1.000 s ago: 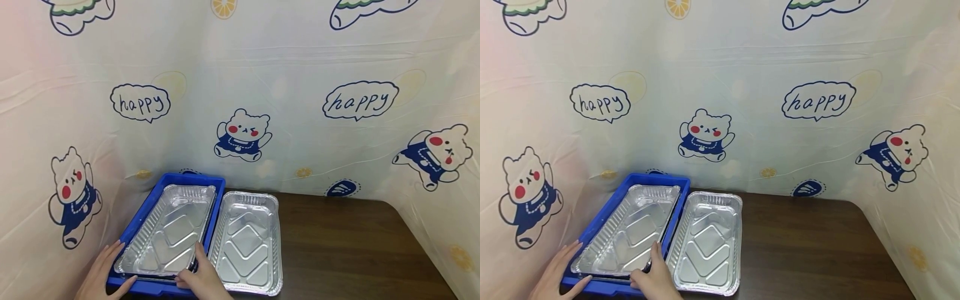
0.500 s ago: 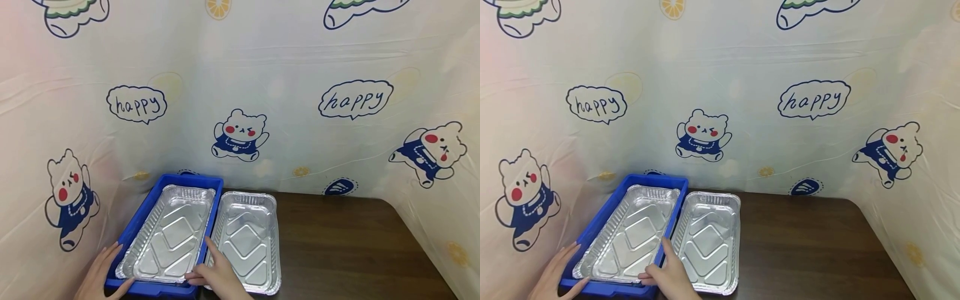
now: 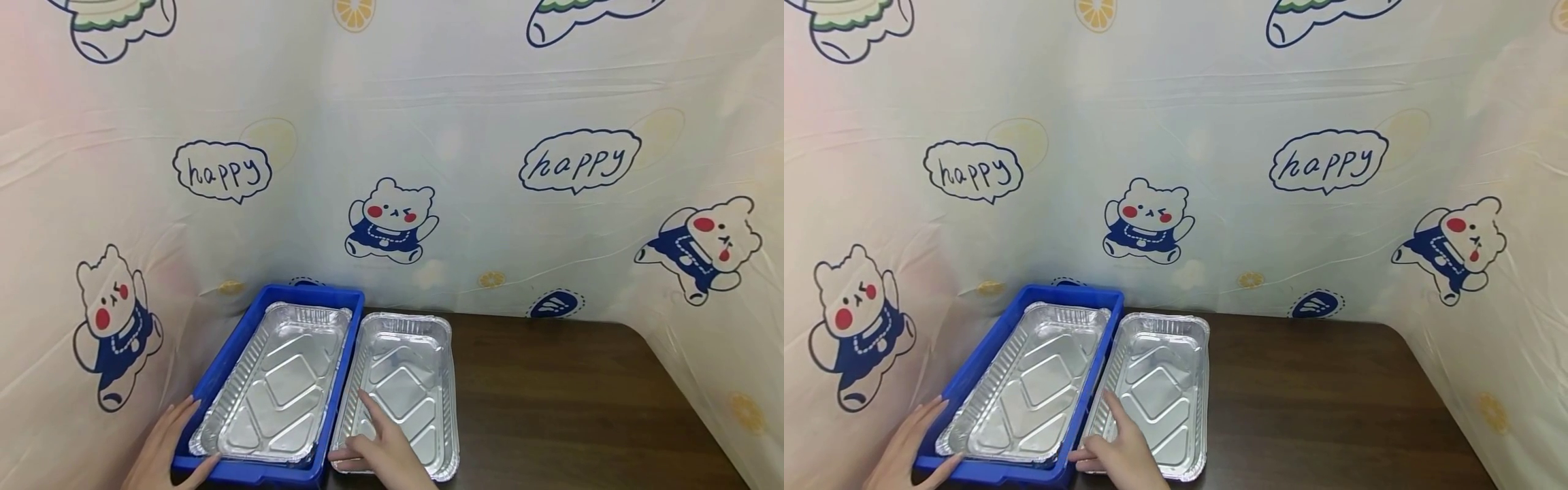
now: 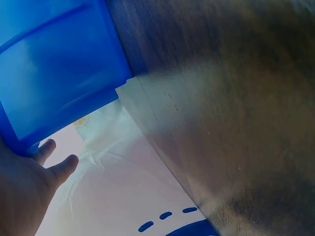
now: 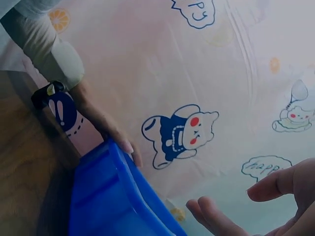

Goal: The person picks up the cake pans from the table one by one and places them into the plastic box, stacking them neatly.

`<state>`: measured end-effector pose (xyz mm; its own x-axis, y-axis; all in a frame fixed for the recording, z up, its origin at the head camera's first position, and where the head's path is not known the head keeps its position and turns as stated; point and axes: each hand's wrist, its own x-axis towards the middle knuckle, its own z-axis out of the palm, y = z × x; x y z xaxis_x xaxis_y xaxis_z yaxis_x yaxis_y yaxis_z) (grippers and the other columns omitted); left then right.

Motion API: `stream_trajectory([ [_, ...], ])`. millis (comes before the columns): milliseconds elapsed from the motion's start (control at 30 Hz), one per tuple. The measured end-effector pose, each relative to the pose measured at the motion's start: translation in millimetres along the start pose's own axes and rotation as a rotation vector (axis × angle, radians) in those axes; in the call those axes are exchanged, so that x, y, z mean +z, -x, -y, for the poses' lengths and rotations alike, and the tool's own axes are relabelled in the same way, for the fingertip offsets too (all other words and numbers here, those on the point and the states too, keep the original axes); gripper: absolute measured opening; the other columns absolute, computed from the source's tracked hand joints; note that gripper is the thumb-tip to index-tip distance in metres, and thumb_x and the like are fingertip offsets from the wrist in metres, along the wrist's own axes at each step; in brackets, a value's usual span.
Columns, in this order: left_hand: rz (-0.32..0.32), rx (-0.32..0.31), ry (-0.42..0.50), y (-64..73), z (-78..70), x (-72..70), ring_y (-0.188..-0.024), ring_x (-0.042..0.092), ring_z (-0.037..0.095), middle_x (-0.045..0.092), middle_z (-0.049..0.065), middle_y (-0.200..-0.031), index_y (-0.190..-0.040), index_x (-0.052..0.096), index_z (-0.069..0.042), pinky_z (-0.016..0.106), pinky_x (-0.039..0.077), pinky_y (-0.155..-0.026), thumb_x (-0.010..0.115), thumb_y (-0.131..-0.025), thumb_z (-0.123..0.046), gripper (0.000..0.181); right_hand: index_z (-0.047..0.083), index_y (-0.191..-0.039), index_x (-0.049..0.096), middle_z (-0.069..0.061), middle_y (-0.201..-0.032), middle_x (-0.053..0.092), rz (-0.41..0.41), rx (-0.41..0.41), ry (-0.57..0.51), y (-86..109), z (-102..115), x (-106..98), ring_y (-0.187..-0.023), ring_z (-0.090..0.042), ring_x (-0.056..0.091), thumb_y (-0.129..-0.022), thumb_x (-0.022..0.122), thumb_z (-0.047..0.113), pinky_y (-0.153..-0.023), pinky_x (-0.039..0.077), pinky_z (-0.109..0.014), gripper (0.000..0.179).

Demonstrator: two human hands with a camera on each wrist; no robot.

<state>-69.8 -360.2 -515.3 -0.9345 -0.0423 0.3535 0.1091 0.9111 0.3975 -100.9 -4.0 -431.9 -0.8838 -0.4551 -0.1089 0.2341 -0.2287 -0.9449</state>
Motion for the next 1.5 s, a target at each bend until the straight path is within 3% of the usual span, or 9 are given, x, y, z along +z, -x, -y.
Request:
stream_trajectory([
  [367,0.004,0.017,0.005,-0.5,0.8,-0.6,-0.143,0.006,0.042,0.028,0.021,-0.147,-0.151,0.025,-0.011,0.055,-0.008,-0.113,0.078,-0.077,-0.041,0.096,-0.001,-0.151,0.017,-0.026,-0.117,0.06,-0.046,0.063,0.124,13.2,0,-30,-0.086,-0.037,0.069,-0.089,0.053,0.007,-0.077,0.057,-0.039,0.072],
  [667,0.005,0.012,0.006,0.1,1.1,-0.6,-0.143,0.006,0.041,0.028,0.021,-0.147,-0.151,0.024,-0.011,0.054,-0.008,-0.114,0.077,-0.078,-0.041,0.096,-0.002,-0.151,0.014,-0.032,-0.133,0.044,-0.027,0.054,0.105,24.1,1,-50,-0.092,-0.037,0.068,-0.093,0.053,0.011,-0.079,0.057,-0.04,0.071],
  [867,0.019,-0.003,0.012,0.3,0.5,-1.2,-0.143,0.006,0.042,0.027,0.021,-0.147,-0.151,0.023,-0.011,0.056,-0.008,-0.113,0.076,-0.078,-0.042,0.095,-0.003,-0.151,0.011,-0.03,-0.131,0.047,-0.019,0.062,0.104,28.1,2,-62,-0.094,-0.037,0.068,-0.095,0.053,0.014,-0.081,0.056,-0.042,0.072],
  [1200,0.008,0.019,0.01,-0.8,0.3,-2.6,-0.143,0.006,0.041,0.027,0.022,-0.147,-0.152,0.023,-0.011,0.055,-0.008,-0.113,0.077,-0.078,-0.04,0.096,-0.009,-0.149,0.004,-0.039,-0.144,0.026,-0.005,-0.003,0.056,31.4,3,-81,-0.094,-0.039,0.067,-0.094,0.049,0.007,-0.079,0.056,-0.041,0.073],
  [1333,0.022,0.003,0.01,-0.2,-0.5,-1.9,-0.143,0.005,0.042,0.027,0.022,-0.148,-0.152,0.021,-0.012,0.058,-0.007,-0.112,0.076,-0.079,-0.042,0.096,-0.009,-0.149,0.003,-0.036,-0.151,0.003,-0.02,0.008,0.053,35.1,3,-88,-0.095,-0.038,0.067,-0.094,0.049,0.008,-0.08,0.055,-0.044,0.074],
  [1500,0.021,-0.009,0.011,-0.2,-1.5,-1.1,-0.143,0.005,0.042,0.026,0.021,-0.148,-0.152,0.021,-0.013,0.06,-0.006,-0.111,0.076,-0.079,-0.043,0.096,-0.009,-0.149,0.004,-0.033,-0.153,0.001,-0.052,0.029,0.061,37.6,3,-97,-0.095,-0.039,0.067,-0.095,0.05,0.01,-0.08,0.055,-0.045,0.073],
])
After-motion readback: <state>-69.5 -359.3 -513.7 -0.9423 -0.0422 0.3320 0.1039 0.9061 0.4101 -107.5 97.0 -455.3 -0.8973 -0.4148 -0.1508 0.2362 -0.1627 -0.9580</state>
